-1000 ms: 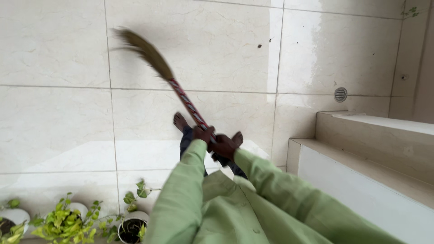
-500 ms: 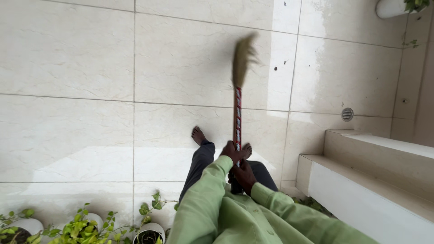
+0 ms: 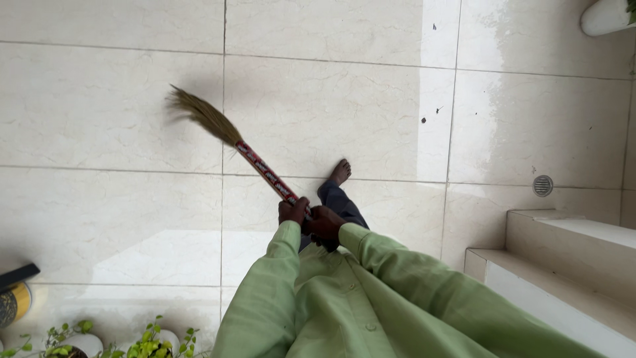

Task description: The person sweeps a tiled floor using a broom, moving along a hallway lined with potted plants.

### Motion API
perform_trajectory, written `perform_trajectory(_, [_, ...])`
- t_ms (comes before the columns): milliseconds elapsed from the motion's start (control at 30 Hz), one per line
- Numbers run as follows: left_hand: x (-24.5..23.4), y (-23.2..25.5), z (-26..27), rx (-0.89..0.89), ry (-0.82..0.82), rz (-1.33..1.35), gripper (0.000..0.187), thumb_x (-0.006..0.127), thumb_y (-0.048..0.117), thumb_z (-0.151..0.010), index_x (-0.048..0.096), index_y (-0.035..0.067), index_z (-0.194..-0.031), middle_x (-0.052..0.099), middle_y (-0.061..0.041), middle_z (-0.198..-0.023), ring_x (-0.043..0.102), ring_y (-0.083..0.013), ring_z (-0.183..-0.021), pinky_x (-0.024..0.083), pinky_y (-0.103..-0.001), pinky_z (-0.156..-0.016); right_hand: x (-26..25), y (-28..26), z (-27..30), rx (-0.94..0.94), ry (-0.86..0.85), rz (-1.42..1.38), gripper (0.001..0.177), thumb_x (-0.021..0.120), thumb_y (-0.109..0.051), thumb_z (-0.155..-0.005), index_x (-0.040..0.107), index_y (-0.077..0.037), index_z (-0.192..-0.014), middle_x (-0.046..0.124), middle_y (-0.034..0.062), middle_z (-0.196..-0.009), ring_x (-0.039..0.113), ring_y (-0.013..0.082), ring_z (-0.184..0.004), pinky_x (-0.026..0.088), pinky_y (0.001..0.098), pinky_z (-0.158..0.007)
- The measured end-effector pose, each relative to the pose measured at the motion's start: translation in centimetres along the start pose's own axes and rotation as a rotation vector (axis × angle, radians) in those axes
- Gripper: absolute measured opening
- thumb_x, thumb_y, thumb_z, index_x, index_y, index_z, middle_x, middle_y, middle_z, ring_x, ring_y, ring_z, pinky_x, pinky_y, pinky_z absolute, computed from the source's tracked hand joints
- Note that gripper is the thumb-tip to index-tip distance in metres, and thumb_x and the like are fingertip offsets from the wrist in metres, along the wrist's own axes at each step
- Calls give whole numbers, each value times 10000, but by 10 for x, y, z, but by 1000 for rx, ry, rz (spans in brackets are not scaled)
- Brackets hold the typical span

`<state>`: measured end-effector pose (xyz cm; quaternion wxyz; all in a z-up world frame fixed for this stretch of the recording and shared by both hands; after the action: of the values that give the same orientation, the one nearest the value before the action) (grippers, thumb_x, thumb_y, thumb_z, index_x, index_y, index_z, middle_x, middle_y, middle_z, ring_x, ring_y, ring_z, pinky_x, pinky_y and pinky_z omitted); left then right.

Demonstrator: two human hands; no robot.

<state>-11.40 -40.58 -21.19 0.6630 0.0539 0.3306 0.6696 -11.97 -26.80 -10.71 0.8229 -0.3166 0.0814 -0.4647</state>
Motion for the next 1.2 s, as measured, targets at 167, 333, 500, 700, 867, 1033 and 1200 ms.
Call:
perform_trajectory(167, [53,-4,-24,42,-79,-183,694,852,391,-649,570,-84,-1069,712,-252,-953,720,-335,-834,591,-423,-776,-26,25,-4,55,72,-210,247,721,-182,-858,655,48,-917,650,132,-690,645,221,-530,549,371,-472])
perform_trajectory(333, [173,32,-13,160,-397,-410,766,799,443,-680,587,-68,-1210,728,-264,-1050,746,-366,-935,599,-436,-819,-92,63,20,108,275,-549,200,660,-153,-882,628,15,-984,649,93,-750,630,194,-575,556,355,-523])
perform_trajectory(500, [226,80,15,132,-587,-557,846,821,390,-712,457,-76,-1317,628,-303,-1224,687,-416,-1085,586,-455,-898,-125,60,39,67,416,-746,228,636,-165,-922,573,14,-1048,630,89,-770,622,186,-605,546,351,-555])
perform_trajectory(700, [177,154,6,311,-511,-419,740,811,370,-684,513,-21,-1237,680,-271,-1129,681,-396,-1036,551,-451,-881,-124,-6,23,72,424,-543,293,608,-159,-923,507,17,-1135,662,122,-796,653,209,-614,574,363,-564])
perform_trajectory(867, [113,166,-32,240,-284,-37,649,842,393,-756,528,-40,-1123,696,-218,-1018,698,-285,-887,574,-401,-772,-115,-81,-6,-8,190,-434,393,619,-117,-850,488,-50,-1215,637,110,-821,654,222,-608,599,388,-539])
perform_trajectory(1033, [64,166,-97,201,-33,205,552,801,254,-694,547,-75,-1057,691,-199,-882,677,-272,-712,571,-411,-634,-122,-132,-63,-5,-3,-100,328,692,-174,-880,594,29,-1119,665,120,-798,673,209,-587,582,365,-496])
perform_trajectory(1200, [51,171,-135,85,6,153,509,808,269,-709,606,-110,-981,698,-178,-782,672,-269,-640,560,-419,-603,-134,-146,-105,130,-16,-19,310,684,-248,-907,645,23,-1054,690,113,-765,660,205,-594,552,344,-496])
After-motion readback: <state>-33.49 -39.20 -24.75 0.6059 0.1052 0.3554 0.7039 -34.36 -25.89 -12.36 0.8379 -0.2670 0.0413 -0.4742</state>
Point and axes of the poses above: each hand's wrist, its own z-axis away from the middle knuckle, its own x-axis out of the palm, y = z × x, the point moved 10 cm from there along -z, towards the middle knuckle
